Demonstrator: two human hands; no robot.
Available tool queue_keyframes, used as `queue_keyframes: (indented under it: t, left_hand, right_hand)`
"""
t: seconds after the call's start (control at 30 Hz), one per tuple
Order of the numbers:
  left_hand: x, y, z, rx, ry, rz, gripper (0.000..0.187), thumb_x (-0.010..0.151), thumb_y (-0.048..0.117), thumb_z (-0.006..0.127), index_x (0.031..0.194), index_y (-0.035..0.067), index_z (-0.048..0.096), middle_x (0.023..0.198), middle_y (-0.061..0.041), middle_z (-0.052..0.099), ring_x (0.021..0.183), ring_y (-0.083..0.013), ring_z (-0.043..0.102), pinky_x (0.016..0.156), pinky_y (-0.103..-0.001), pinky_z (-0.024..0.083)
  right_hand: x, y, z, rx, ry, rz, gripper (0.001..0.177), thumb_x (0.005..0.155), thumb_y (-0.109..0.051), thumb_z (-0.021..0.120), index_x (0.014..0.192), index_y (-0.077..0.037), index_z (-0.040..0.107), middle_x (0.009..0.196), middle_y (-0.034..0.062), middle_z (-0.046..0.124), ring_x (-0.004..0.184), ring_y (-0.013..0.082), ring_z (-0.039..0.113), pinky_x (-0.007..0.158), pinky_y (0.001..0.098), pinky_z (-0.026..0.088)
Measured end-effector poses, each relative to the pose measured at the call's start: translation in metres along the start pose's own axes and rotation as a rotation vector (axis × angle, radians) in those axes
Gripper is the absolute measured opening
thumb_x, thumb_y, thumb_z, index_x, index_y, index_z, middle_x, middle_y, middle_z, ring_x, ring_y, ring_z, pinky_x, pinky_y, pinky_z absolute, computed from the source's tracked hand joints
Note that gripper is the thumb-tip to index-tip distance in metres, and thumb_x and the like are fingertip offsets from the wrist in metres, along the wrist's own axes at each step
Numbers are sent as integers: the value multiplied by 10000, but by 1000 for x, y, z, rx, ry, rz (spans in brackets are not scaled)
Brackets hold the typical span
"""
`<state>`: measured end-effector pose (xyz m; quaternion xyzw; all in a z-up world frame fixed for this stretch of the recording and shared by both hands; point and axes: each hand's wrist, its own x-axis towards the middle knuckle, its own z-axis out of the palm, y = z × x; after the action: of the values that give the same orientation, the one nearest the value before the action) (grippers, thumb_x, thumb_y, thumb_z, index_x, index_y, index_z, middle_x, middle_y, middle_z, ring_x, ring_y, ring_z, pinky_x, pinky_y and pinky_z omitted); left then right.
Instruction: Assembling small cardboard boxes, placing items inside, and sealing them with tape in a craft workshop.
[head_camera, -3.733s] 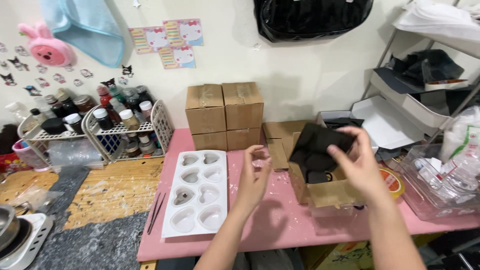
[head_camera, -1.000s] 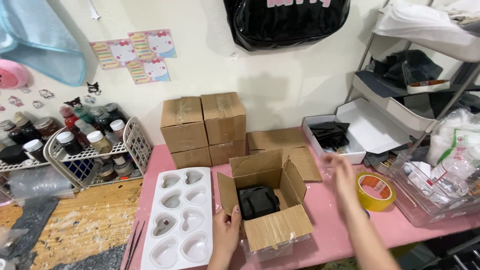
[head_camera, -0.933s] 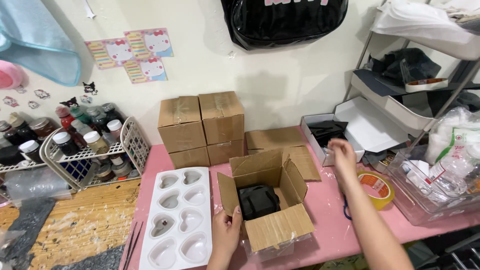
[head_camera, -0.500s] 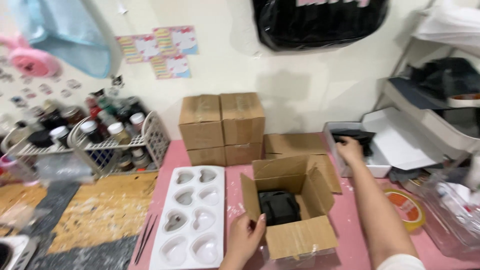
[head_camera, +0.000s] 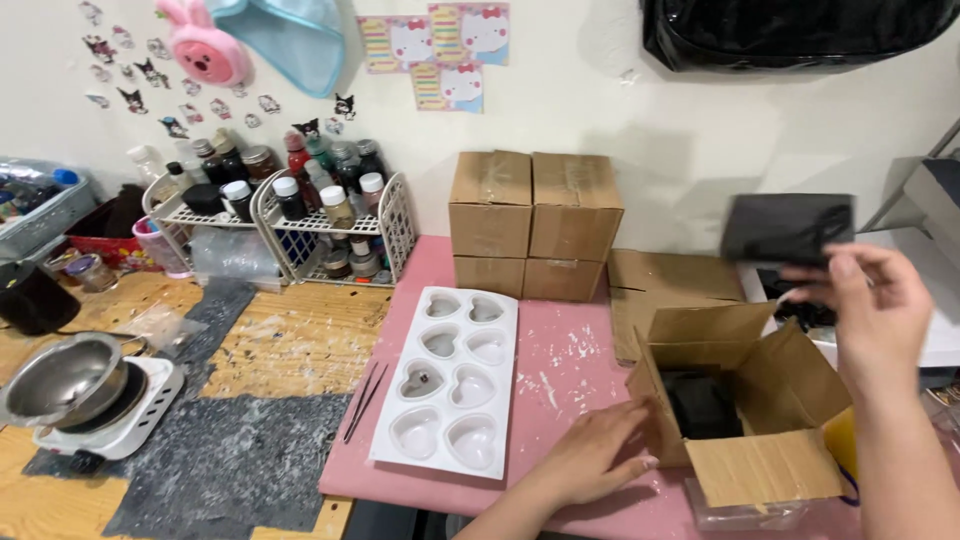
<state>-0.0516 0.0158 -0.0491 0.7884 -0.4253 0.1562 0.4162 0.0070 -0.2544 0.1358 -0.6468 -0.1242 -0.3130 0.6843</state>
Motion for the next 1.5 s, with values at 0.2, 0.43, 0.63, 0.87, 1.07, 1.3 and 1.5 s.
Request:
queue_keyframes:
  t: [0.2, 0.43, 0.63, 0.87, 1.07, 1.3, 1.5]
  left_hand:
    - [11, 26, -26, -87, -364, -322, 548, 1004, 480, 522, 1278, 12, 595, 1180, -229, 716, 1127, -373, 625, 1048, -443, 469]
    - [-74, 16, -9, 16, -196, -47, 622, 983, 393, 608, 1417, -46, 530, 1412, -259, 622, 1381, -422, 529, 1175, -447, 403]
    - [-93, 27, -87, -280, -416, -305, 616, 1010, 461, 612, 1405, -9, 569, 1376, -223, 620, 1290, -363, 581, 1106, -409, 454]
    - [-68, -9, -142, 63, -163, -496, 529, 936, 388, 653, 1342, 52, 618, 1284, -191, 669, 1207, -357, 624, 1042, -423, 477]
    - [-13, -91, -129, 608, -109, -735, 598, 919, 427, 660, 1423, 131, 531, 1591, -187, 320, 1503, -383, 241, 1188, -592, 195]
    - [-8, -129, -106, 591, -209, -877, 693, 925, 603, 564, 1546, 341, 404, 1686, -223, 69, 1558, -415, 3, 1195, -684, -31]
    - [-21, -140, -97, 604, -110, -798, 645, 938, 614, 542, 1517, 341, 465, 1674, -256, 95, 1569, -414, 9, 1194, -684, -28]
  right_hand:
    - [-117, -47, 39, -467, -294, -132, 148, 848, 3, 714, 984, -26, 664, 940, 47, 667, 795, 137, 706, 648, 245, 567]
    - [-188, 40, 102, -448, -515, 14, 147, 869, -98, 703, 992, -52, 637, 973, 58, 627, 837, 143, 678, 695, 270, 584]
    - [-187, 106, 99, -822, -634, 345, 284, 945, -198, 654, 1182, -70, 563, 1071, 152, 656, 978, 355, 642, 831, 417, 528]
    - [-155, 115, 138, -1137, -797, -4, 402, 889, -190, 592, 1252, -26, 539, 1286, 198, 565, 1283, 371, 495, 1041, 466, 449]
    - [-75, 226, 210, -852, -701, 48, 425, 952, -161, 553, 1337, 18, 539, 1281, 277, 633, 1217, 419, 599, 1037, 458, 474]
    - [-73, 357, 266, -555, -420, 319, 589, 901, -366, 725, 1294, 56, 608, 1147, 243, 741, 1065, 326, 720, 921, 397, 559]
    - [-70, 336, 250, -462, -501, 350, 540, 863, -373, 791, 1229, 15, 707, 1090, 158, 775, 987, 237, 739, 868, 354, 577]
